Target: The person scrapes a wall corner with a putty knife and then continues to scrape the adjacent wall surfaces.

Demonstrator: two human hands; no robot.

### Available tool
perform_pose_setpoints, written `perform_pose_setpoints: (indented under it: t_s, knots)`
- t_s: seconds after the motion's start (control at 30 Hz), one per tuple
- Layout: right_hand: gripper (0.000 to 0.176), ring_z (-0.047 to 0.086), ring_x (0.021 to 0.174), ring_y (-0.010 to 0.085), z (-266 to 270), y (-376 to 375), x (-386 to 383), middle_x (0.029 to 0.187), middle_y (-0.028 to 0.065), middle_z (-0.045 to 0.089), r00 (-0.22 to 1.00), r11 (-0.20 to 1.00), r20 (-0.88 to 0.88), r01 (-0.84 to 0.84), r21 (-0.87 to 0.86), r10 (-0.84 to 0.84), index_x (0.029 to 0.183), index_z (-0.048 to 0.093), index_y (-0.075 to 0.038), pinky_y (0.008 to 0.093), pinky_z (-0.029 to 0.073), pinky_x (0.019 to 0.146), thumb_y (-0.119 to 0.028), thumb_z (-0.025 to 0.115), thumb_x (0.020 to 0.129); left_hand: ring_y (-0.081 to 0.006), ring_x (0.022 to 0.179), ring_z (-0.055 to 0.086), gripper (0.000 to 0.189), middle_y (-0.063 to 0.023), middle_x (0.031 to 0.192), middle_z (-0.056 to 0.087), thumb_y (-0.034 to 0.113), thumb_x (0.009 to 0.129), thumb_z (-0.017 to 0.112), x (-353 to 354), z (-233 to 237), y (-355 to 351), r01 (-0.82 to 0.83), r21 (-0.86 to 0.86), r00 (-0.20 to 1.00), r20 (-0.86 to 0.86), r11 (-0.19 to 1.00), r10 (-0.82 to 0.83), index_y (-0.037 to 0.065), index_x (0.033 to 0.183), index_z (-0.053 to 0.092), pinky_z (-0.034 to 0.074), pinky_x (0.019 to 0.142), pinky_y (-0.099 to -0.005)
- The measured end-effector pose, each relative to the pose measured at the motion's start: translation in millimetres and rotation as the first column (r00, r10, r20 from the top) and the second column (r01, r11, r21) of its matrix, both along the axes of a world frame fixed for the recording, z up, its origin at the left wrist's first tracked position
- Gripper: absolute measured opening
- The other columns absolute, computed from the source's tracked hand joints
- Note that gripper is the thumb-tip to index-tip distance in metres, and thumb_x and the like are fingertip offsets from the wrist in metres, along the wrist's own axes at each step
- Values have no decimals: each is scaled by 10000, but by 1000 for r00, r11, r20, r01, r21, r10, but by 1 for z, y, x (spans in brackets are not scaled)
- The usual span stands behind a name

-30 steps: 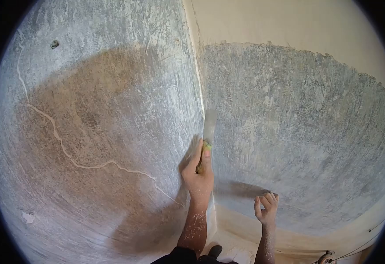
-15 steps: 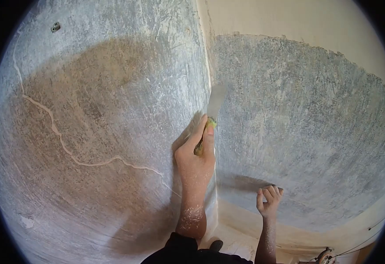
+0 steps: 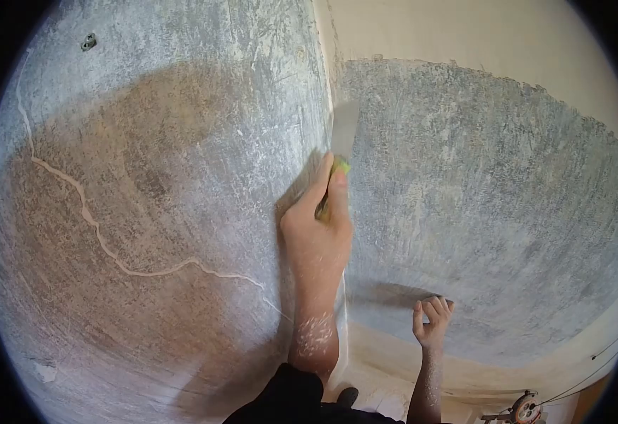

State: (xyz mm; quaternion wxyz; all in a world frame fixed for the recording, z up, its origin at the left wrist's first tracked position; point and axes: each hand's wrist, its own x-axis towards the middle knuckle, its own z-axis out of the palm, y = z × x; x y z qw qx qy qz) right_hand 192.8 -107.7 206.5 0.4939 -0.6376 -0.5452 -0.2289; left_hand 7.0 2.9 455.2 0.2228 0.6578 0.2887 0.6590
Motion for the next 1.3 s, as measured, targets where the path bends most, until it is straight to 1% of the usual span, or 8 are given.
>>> perform_pose_setpoints:
  t_s: [0.13, 0.37, 0.57, 0.67, 0.77, 0.87, 0.97, 1.3]
  knots:
    - [136, 522, 705, 226, 3, 1, -2, 733, 23, 577, 1000, 1000, -9, -2, -1, 2, 715, 594, -87, 365, 325, 708, -103, 655, 835, -291, 1182, 605, 369, -250, 1230, 633, 197, 987, 574, -1, 6, 0, -28, 39, 1000, 10, 999, 27, -50, 1261, 603, 482, 982, -380]
    - [147, 520, 709, 226, 0, -2, 0, 733, 27, 578, 1000, 1000, -29, 1, -7, -1, 712, 590, -79, 361, 323, 714, -107, 651, 842, -295, 1160, 621, 361, -251, 1209, 643, 175, 981, 581, 1, -5, -8, 22, -45, 999, 34, 999, -21, -59, 1254, 604, 492, 971, -376]
    - [146, 513, 715, 226, 4, -3, -5, 735, 30, 569, 999, 1000, -36, -4, -18, 3, 714, 591, -78, 364, 321, 717, -105, 643, 848, -274, 1106, 648, 357, -232, 1163, 670, 183, 997, 549, -3, -15, -1, 33, 51, 999, 10, 998, -33, -61, 1251, 606, 508, 930, -359]
    - [141, 510, 715, 226, 5, -1, -2, 734, 31, 565, 1000, 999, -24, 3, -36, -4, 717, 595, -80, 365, 322, 719, -103, 640, 848, -236, 1003, 695, 325, -224, 1058, 704, 134, 985, 556, -1, 26, 0, -12, 34, 998, -53, 999, 13, -54, 1244, 613, 539, 850, -334]
    - [144, 509, 711, 228, 4, -3, -5, 729, 32, 562, 999, 1000, -34, 3, -29, -4, 713, 590, -78, 364, 327, 724, -100, 639, 848, -241, 982, 702, 327, -218, 1052, 707, 148, 987, 554, 11, 35, -10, -94, 27, 995, -32, 995, 95, -44, 1243, 619, 541, 844, -336]
    - [150, 509, 708, 231, 6, 0, -3, 725, 33, 561, 999, 1000, -34, 5, 7, -5, 708, 584, -76, 363, 331, 729, -98, 637, 846, -266, 983, 703, 340, -224, 1065, 701, 170, 991, 545, 8, 24, -3, -61, 68, 998, -11, 996, 62, -43, 1247, 616, 543, 845, -342]
    - [152, 510, 707, 232, 3, -1, -5, 723, 33, 562, 1000, 1000, -28, 8, 0, -8, 703, 581, -77, 363, 333, 730, -95, 636, 844, -291, 998, 697, 359, -242, 1069, 695, 188, 996, 531, 7, 46, -4, -111, 83, 992, -43, 990, 115, -64, 1239, 611, 540, 860, -355]
    - [182, 507, 701, 232, 2, 0, -9, 706, 34, 545, 999, 999, -36, 40, 9, -39, 680, 550, -77, 368, 323, 717, -83, 631, 843, -305, 1023, 687, 348, -264, 1044, 689, 177, 994, 530, 0, 36, -1, -66, 96, 998, 0, 993, 66, -83, 1203, 627, 541, 855, -362]
